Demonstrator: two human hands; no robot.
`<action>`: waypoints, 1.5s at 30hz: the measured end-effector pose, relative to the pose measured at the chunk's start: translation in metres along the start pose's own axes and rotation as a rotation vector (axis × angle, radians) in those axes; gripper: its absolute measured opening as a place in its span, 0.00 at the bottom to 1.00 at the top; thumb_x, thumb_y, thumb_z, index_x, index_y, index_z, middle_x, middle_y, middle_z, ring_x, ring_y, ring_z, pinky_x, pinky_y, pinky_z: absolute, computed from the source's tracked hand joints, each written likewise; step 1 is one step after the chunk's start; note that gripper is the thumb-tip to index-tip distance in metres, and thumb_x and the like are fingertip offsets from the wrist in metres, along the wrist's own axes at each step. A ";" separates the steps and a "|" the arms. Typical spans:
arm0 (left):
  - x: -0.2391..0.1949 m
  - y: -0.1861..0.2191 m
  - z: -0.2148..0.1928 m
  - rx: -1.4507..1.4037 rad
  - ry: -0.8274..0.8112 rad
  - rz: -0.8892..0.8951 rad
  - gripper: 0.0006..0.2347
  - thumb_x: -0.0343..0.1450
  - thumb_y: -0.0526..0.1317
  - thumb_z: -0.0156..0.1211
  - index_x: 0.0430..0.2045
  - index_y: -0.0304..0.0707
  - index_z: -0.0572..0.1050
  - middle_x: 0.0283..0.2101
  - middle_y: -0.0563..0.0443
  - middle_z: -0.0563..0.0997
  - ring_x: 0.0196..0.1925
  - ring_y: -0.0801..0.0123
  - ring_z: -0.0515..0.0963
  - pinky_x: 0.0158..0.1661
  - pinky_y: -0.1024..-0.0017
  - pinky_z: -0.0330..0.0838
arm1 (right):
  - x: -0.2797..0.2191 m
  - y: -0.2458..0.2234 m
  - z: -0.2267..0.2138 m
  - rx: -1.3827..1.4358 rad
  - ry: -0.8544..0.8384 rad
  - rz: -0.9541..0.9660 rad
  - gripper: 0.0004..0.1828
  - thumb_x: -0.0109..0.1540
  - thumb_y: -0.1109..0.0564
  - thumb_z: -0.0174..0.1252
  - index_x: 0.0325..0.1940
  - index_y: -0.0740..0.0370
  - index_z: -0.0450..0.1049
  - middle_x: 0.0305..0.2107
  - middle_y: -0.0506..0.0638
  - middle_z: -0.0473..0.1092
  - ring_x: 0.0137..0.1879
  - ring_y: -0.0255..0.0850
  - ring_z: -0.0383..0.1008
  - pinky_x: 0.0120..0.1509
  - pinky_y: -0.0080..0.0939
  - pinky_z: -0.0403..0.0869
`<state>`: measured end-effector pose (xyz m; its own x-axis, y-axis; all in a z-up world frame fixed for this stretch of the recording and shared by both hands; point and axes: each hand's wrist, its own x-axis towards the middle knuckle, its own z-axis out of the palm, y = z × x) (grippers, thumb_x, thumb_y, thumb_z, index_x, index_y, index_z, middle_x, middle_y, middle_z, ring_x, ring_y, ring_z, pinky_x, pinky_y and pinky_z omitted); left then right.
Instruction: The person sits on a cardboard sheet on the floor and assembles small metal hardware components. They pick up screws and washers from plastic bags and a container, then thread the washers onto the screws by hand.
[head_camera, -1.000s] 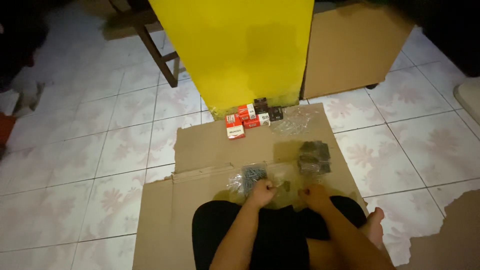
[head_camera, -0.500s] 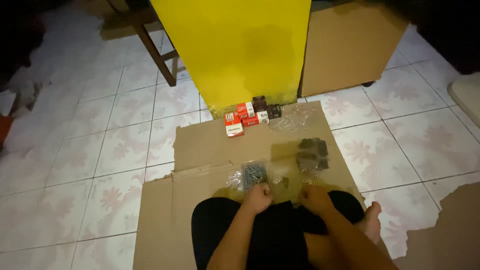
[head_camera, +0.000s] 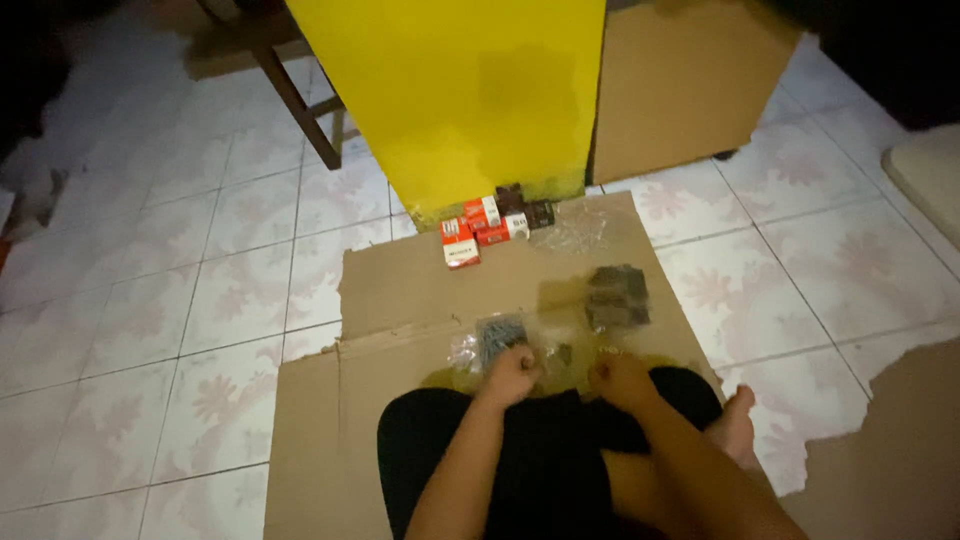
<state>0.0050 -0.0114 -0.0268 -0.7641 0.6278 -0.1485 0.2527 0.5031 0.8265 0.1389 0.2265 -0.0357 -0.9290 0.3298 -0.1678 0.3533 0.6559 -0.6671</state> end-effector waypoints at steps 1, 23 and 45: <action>-0.006 0.011 -0.001 0.000 -0.012 -0.006 0.07 0.64 0.41 0.63 0.26 0.39 0.72 0.25 0.42 0.76 0.37 0.46 0.80 0.40 0.56 0.73 | -0.004 -0.003 0.004 0.003 -0.004 0.012 0.15 0.54 0.46 0.63 0.35 0.59 0.80 0.28 0.56 0.79 0.41 0.57 0.81 0.48 0.49 0.77; -0.065 0.083 -0.045 0.077 -0.058 -0.012 0.09 0.63 0.45 0.62 0.20 0.42 0.71 0.23 0.44 0.76 0.34 0.47 0.81 0.40 0.57 0.74 | -0.024 -0.024 -0.027 -0.110 -0.064 0.052 0.18 0.59 0.43 0.61 0.36 0.59 0.82 0.31 0.56 0.80 0.44 0.57 0.82 0.52 0.52 0.78; -0.044 0.075 -0.018 0.245 -0.186 -0.084 0.17 0.62 0.53 0.61 0.31 0.39 0.82 0.36 0.38 0.85 0.48 0.38 0.83 0.48 0.48 0.77 | -0.039 -0.070 -0.026 -0.254 -0.171 -0.005 0.19 0.60 0.42 0.58 0.41 0.58 0.79 0.36 0.62 0.79 0.50 0.62 0.80 0.54 0.59 0.76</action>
<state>0.0469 -0.0125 0.0512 -0.6726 0.6644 -0.3260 0.3458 0.6716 0.6552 0.1538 0.1856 0.0363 -0.9282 0.2213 -0.2991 0.3450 0.8132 -0.4688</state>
